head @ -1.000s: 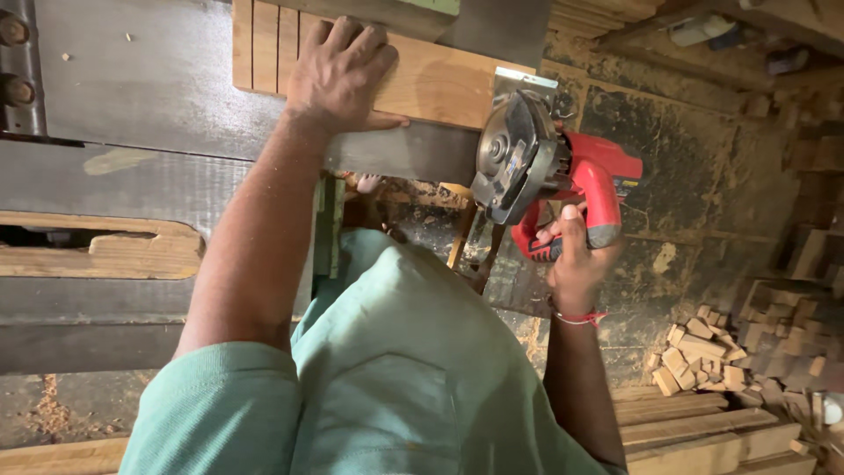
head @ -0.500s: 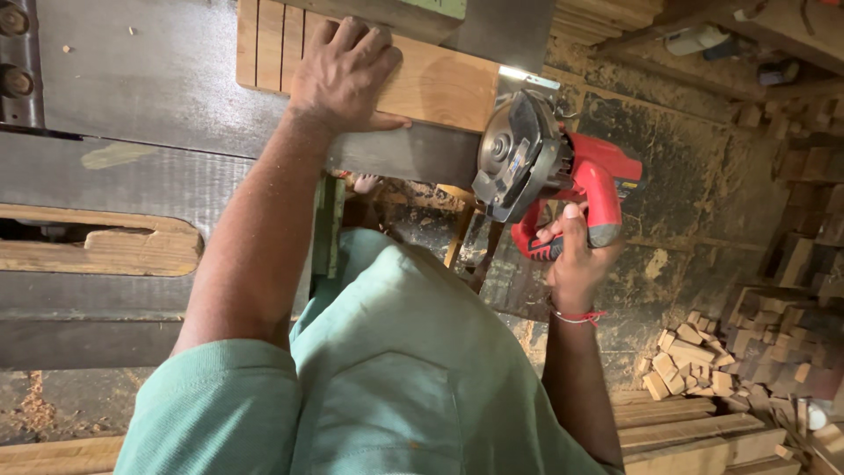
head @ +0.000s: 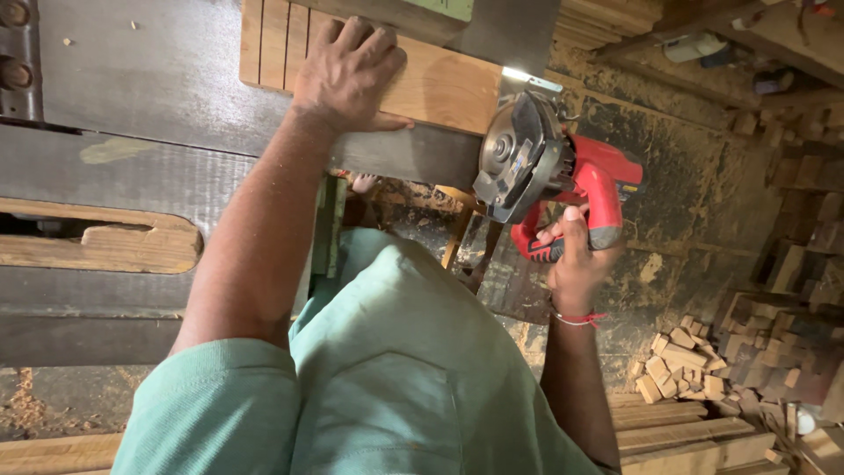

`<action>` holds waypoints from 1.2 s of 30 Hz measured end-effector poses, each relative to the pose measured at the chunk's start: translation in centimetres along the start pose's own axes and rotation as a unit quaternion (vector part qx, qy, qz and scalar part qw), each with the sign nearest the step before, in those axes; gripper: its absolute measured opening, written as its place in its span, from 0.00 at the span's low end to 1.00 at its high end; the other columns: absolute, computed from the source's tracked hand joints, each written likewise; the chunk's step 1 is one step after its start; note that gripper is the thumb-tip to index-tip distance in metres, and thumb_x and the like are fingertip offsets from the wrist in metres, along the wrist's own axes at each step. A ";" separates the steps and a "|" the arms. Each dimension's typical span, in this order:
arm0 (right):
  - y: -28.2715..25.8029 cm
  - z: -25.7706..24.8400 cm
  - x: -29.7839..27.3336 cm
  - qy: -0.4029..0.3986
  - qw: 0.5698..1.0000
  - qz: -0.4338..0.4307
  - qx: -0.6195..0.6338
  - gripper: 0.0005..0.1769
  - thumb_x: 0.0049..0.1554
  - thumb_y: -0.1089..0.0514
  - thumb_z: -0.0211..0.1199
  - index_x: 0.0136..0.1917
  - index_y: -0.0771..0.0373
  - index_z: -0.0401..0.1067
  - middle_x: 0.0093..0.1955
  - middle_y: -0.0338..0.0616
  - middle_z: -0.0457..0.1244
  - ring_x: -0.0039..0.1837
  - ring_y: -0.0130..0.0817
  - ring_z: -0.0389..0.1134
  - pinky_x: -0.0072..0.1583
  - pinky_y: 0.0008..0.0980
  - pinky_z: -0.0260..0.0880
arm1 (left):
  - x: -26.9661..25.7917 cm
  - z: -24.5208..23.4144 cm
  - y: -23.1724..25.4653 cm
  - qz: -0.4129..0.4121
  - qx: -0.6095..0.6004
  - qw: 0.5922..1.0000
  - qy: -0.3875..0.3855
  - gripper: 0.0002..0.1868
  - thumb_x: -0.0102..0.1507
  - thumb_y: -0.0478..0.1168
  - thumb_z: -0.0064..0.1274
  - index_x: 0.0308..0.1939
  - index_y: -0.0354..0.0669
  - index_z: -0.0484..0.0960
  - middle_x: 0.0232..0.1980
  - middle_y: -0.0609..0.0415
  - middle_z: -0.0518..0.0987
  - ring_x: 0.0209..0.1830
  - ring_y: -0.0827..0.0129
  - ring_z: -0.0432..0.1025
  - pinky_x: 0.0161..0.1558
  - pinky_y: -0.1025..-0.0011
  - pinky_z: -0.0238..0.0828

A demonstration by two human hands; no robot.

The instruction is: The person uses a circular saw to cut grooves into a piece of wood placed on a workshop table, making multiple parallel shallow cuts across the surface.

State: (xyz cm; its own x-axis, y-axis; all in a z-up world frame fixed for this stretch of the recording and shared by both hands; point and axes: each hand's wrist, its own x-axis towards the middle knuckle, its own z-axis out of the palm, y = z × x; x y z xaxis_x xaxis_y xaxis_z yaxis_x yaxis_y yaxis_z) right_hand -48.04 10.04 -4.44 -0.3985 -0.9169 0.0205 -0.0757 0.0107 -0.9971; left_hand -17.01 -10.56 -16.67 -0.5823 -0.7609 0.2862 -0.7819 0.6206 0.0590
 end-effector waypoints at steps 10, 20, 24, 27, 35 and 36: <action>-0.2 0.3 0.6 0.010 1.000 0.022 0.015 0.05 0.66 0.65 0.59 0.53 0.65 0.64 0.35 0.44 0.60 0.35 0.31 0.64 0.41 0.36 0.73 | -0.3 0.1 -0.1 0.006 -0.016 0.999 0.040 0.49 0.51 0.84 0.61 0.60 0.51 0.80 0.61 0.55 0.72 0.65 0.60 0.64 0.62 0.53 0.64; -0.4 0.6 1.1 0.015 1.000 0.023 0.013 0.05 0.66 0.65 0.59 0.54 0.66 0.65 0.34 0.44 0.61 0.35 0.32 0.64 0.41 0.37 0.73 | -0.3 0.0 -0.1 0.012 0.007 0.998 0.057 0.50 0.51 0.84 0.60 0.60 0.51 0.80 0.60 0.55 0.72 0.65 0.61 0.64 0.64 0.56 0.64; 0.0 0.7 1.4 0.016 1.000 0.018 0.013 0.05 0.67 0.66 0.59 0.53 0.66 0.65 0.34 0.45 0.61 0.35 0.32 0.65 0.41 0.38 0.73 | -0.3 0.1 -0.2 0.009 0.001 0.999 0.043 0.50 0.51 0.84 0.60 0.61 0.51 0.80 0.59 0.55 0.72 0.65 0.61 0.64 0.64 0.56 0.63; 0.2 0.6 1.5 0.019 0.999 0.024 0.019 0.05 0.66 0.66 0.59 0.54 0.66 0.65 0.34 0.44 0.61 0.35 0.32 0.64 0.41 0.38 0.73 | -0.3 0.1 -0.1 0.010 0.008 0.999 0.048 0.50 0.50 0.84 0.60 0.60 0.51 0.80 0.59 0.55 0.72 0.65 0.61 0.64 0.64 0.56 0.63; 0.1 0.9 2.1 0.018 0.999 0.018 0.024 0.05 0.67 0.66 0.59 0.54 0.66 0.65 0.35 0.44 0.60 0.35 0.31 0.63 0.41 0.36 0.72 | -0.4 0.1 -0.2 0.011 -0.004 0.998 0.062 0.49 0.51 0.83 0.61 0.59 0.50 0.81 0.58 0.56 0.72 0.64 0.62 0.65 0.64 0.56 0.64; 0.0 1.0 2.1 0.020 0.999 0.017 0.019 0.05 0.67 0.66 0.59 0.54 0.66 0.65 0.35 0.44 0.60 0.35 0.31 0.63 0.41 0.36 0.73 | -0.4 0.2 -0.1 0.011 0.000 0.998 0.062 0.49 0.51 0.83 0.61 0.58 0.50 0.81 0.58 0.56 0.72 0.64 0.62 0.65 0.64 0.56 0.64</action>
State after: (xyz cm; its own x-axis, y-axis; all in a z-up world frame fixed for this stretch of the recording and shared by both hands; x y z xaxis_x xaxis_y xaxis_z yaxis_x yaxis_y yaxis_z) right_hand -47.98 7.73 -4.46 -0.4360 -0.8999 -0.0114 -0.0266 0.0256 -0.9993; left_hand -16.73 -10.41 -16.96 -0.5670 -0.7186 0.4027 -0.7699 0.6362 0.0512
